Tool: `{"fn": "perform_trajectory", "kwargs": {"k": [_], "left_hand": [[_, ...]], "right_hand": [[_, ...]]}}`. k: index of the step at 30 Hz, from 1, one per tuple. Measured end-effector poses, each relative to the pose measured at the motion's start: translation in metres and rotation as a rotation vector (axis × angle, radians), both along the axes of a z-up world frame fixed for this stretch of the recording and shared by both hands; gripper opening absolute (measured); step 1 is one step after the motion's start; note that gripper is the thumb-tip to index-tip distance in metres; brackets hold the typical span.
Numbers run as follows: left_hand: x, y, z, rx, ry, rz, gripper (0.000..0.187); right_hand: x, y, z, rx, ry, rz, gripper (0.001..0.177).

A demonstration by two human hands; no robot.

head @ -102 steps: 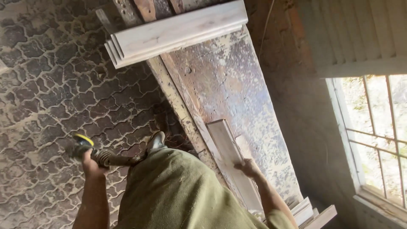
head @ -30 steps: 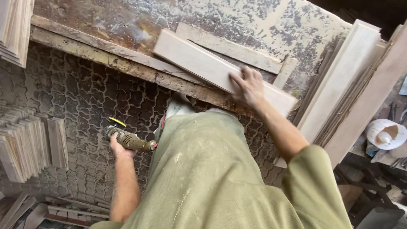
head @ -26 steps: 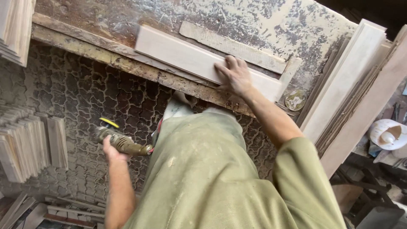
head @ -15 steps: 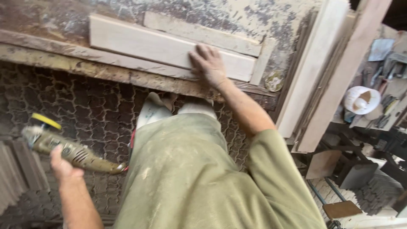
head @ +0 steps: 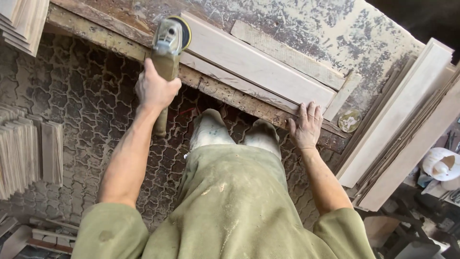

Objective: The person is sanding wooden planks and applying wood filler.

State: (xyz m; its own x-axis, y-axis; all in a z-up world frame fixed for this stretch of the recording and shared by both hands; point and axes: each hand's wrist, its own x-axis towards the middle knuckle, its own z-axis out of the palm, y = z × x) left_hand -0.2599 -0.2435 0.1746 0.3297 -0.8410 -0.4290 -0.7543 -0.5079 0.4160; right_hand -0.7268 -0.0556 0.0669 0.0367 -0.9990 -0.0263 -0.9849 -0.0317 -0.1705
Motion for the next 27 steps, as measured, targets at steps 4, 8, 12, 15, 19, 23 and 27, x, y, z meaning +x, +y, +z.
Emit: {"fn": "perform_trajectory", "kwargs": {"k": [4,8,12,15,19,23,27], "left_hand": [[-0.020,-0.023,-0.036,-0.068,-0.082,-0.027,0.076],[-0.058,0.000,-0.028,-0.025,-0.139,-0.076,0.065],[-0.146,0.041,-0.005,0.081,-0.162,-0.207,0.071],[-0.206,0.072,-0.004,0.167,-0.193,-0.292,0.085],[-0.291,0.091,-0.002,0.331,-0.149,-0.437,0.099],[-0.352,0.108,-0.004,0.251,-0.127,-0.625,0.084],[-0.392,0.108,-0.002,0.332,-0.070,-0.778,0.079]], "right_hand": [[-0.009,0.008,-0.011,-0.023,0.018,-0.021,0.074],[-0.011,0.011,-0.005,-0.058,-0.013,-0.074,0.074],[-0.037,0.022,-0.011,-0.146,-0.262,-0.073,0.061],[-0.053,0.032,-0.011,-0.180,-0.473,-0.075,0.048],[-0.083,0.050,0.006,-0.213,-0.626,-0.196,0.038],[-0.116,0.073,0.001,-0.229,-0.622,-0.280,0.036],[-0.133,0.075,0.008,-0.190,-0.560,-0.340,0.035]]}}
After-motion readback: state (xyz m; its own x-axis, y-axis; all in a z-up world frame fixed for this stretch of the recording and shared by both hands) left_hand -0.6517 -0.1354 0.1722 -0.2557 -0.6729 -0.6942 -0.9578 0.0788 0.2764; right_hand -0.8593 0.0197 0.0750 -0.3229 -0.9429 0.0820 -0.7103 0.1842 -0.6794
